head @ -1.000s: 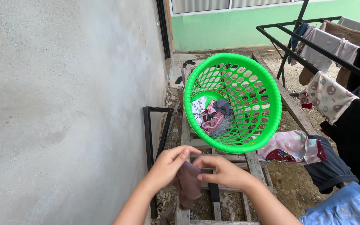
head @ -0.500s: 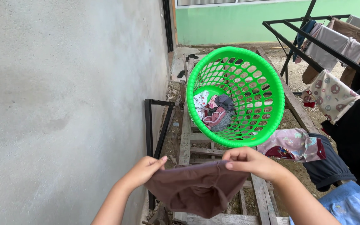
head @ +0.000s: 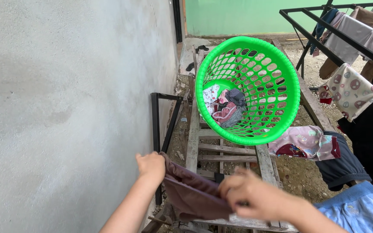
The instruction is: Sorting various items of laundry from a green plastic basket near a drying rack.
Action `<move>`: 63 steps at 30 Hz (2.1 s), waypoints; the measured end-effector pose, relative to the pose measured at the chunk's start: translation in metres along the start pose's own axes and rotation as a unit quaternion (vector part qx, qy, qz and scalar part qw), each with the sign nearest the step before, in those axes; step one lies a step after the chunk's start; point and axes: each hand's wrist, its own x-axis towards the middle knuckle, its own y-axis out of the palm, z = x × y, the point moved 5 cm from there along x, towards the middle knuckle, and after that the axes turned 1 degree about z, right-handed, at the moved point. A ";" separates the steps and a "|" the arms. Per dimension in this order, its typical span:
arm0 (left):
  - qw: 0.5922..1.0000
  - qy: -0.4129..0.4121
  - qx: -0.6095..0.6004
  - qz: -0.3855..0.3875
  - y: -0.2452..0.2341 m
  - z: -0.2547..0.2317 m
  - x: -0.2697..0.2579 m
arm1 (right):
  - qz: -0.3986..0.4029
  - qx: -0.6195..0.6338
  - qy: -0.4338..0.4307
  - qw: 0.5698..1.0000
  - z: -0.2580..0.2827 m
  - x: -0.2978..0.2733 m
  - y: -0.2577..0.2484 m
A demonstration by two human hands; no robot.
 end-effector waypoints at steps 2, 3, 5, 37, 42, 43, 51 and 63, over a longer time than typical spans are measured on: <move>0.996 -0.010 0.082 0.017 -0.021 -0.003 -0.023 | -0.044 -0.090 0.058 0.993 -0.018 -0.003 -0.011; 0.993 0.069 0.055 0.077 -0.033 -0.014 -0.046 | -0.033 -0.206 0.179 0.961 -0.034 -0.007 -0.015; 0.979 0.147 0.029 0.136 -0.058 -0.032 -0.085 | -0.026 -0.318 0.295 0.901 -0.054 -0.013 -0.019; 0.967 0.220 -0.076 -0.103 -0.122 0.011 -0.108 | -0.202 -0.232 0.156 0.939 -0.078 -0.015 -0.053; 0.881 0.316 -0.163 -0.313 -0.152 0.035 -0.112 | -0.291 -0.148 0.114 0.938 -0.086 -0.027 -0.071; 0.850 0.328 -0.118 -0.396 -0.157 0.039 -0.117 | -0.297 -0.129 0.132 0.937 -0.094 -0.030 -0.071; 0.879 0.164 -0.406 -0.186 -0.107 0.041 -0.048 | -0.336 -0.054 0.204 0.918 -0.132 0.003 -0.052; 0.976 0.183 -0.110 -0.050 0.125 0.070 -0.059 | -0.172 0.039 0.174 0.969 -0.134 -0.015 0.153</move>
